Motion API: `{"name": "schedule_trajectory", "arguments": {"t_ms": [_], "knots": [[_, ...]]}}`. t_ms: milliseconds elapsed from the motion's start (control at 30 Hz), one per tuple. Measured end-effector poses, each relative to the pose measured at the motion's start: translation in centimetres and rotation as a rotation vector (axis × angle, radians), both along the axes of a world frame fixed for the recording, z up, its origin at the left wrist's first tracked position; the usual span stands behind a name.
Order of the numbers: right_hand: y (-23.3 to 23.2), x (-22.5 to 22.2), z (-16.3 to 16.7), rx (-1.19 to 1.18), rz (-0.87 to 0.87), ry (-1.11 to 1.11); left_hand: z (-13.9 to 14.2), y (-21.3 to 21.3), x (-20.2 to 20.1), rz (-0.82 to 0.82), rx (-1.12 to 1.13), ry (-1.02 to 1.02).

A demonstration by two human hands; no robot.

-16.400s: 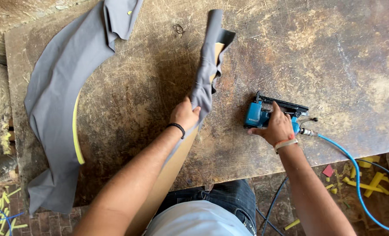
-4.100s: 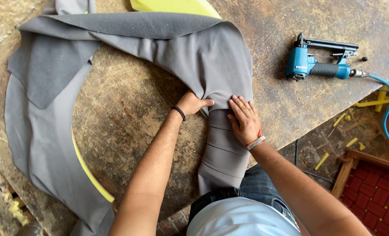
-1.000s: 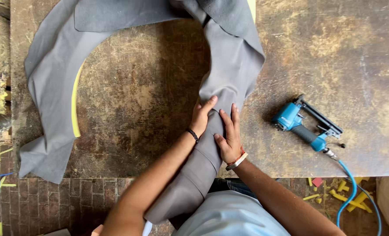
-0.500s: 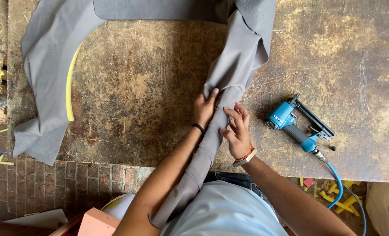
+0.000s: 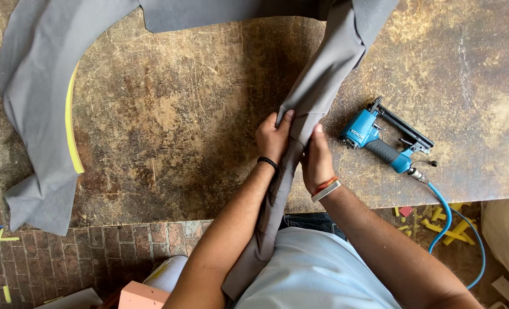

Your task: The person folds and staples gray fabric onto a curved wooden frame using a pneumatic staple gun. They repeatedly adjust the fabric, pull it taut, and secure it along the edge of the frame.

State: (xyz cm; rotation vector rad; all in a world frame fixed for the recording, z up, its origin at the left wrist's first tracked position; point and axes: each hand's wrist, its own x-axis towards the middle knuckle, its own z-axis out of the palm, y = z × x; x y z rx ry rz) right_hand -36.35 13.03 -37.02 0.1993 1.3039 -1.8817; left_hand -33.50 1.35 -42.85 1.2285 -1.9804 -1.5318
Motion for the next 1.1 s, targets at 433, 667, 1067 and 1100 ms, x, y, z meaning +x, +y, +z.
{"name": "schedule_trajectory", "arguments": {"t_ms": [433, 667, 1067, 1100], "knots": [[12.6, -9.5, 1.9, 1.247, 0.825, 0.783, 0.5, 1.3, -0.1, -0.070, -0.057, -0.032], [12.7, -10.9, 2.2, 1.347, 1.081, 0.748, 1.2, 2.5, -0.1, -0.147, -0.181, -0.171], [6.2, -9.6, 15.2, 1.020, 1.196, 0.410, 0.4, 3.3, -0.1, -0.208, -0.094, -0.170], [4.9, -9.8, 15.2, 1.015, 1.211, 0.367, 0.3, 3.4, -0.1, -0.206, -0.099, -0.174]]}}
